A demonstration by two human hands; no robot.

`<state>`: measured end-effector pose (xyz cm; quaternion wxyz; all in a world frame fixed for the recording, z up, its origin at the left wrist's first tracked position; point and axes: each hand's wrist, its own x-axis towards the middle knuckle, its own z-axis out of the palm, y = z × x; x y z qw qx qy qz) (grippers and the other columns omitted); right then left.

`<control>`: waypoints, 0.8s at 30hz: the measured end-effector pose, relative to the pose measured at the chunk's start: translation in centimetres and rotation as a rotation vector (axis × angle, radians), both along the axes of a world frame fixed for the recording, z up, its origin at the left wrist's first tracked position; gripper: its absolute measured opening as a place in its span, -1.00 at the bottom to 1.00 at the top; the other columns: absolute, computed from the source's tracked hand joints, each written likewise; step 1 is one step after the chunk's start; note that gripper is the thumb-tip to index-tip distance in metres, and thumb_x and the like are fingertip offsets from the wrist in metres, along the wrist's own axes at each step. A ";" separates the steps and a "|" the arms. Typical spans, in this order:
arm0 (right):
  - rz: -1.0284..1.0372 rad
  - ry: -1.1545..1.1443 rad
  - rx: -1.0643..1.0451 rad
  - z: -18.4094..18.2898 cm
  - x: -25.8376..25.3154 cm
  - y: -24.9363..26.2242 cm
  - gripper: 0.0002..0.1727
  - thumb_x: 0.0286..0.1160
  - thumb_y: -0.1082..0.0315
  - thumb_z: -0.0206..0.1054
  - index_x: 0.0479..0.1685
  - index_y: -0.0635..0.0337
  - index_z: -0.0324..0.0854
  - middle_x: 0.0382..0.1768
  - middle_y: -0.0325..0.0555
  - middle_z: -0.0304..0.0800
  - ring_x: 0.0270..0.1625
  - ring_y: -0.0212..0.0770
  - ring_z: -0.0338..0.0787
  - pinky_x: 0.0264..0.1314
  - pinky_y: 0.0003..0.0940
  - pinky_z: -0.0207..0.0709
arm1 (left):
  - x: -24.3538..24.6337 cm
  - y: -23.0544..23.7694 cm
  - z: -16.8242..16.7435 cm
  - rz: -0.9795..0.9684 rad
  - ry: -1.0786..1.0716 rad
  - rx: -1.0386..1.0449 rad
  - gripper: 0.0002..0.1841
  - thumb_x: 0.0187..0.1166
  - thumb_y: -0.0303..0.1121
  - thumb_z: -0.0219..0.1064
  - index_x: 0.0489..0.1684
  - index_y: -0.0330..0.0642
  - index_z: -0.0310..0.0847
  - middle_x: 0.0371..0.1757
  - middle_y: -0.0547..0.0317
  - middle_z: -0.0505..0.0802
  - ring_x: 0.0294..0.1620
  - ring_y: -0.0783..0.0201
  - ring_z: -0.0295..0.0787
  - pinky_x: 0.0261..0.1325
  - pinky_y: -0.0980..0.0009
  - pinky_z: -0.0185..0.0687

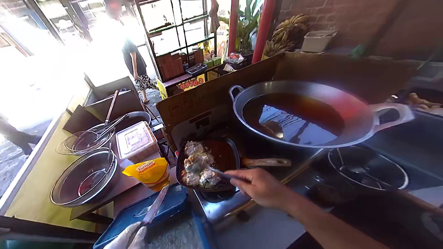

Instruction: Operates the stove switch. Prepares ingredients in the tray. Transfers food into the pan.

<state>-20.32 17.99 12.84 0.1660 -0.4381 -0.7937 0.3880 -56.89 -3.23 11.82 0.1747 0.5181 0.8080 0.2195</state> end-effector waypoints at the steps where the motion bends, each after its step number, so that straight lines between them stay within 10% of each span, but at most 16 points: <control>1: -0.027 -0.084 0.151 -0.2 0.0 1.3 -0.63 0.81 0.06 0.13 0.42 -0.35 0.73 -0.36 -0.34 0.86 -0.35 -0.36 0.80 -0.11 -0.17 0.75 | 0.4 1.9 0.0 -0.060 0.038 0.026 -0.60 0.73 0.06 0.19 0.17 0.04 0.83 -0.20 0.24 0.95 -0.22 0.31 0.90 -0.02 0.08 0.84; 4: -0.062 -0.232 0.420 -1.9 -0.2 5.4 -0.61 0.81 0.18 0.15 0.48 -0.21 0.70 -0.02 -0.15 0.93 0.04 -0.09 0.90 0.17 0.10 0.73 | 2.0 8.5 -0.1 -0.142 0.182 0.056 -0.58 0.67 0.18 0.17 0.19 0.27 0.83 -0.09 0.31 0.95 -0.05 0.24 0.91 0.08 -0.10 0.79; 11: -0.083 -0.275 0.431 -3.4 0.1 9.7 -0.59 0.84 0.17 0.08 0.50 -0.15 0.68 0.04 -0.08 0.91 0.12 -0.03 0.89 0.20 0.10 0.72 | 5.7 21.0 -0.4 -0.233 0.310 0.050 -0.54 0.74 0.18 0.13 0.39 0.29 0.75 0.14 0.16 0.93 0.23 0.05 0.86 0.32 -0.20 0.65; 24: -0.067 -0.291 0.327 -4.8 0.7 11.5 -0.57 0.85 0.15 0.04 0.55 -0.21 0.65 0.15 -0.12 0.90 0.24 -0.05 0.85 0.32 0.10 0.66 | 7.3 27.1 -1.5 -0.262 0.406 -0.034 -0.55 0.77 0.16 0.10 0.40 0.26 0.74 0.14 0.13 0.93 0.24 0.02 0.85 0.33 -0.19 0.64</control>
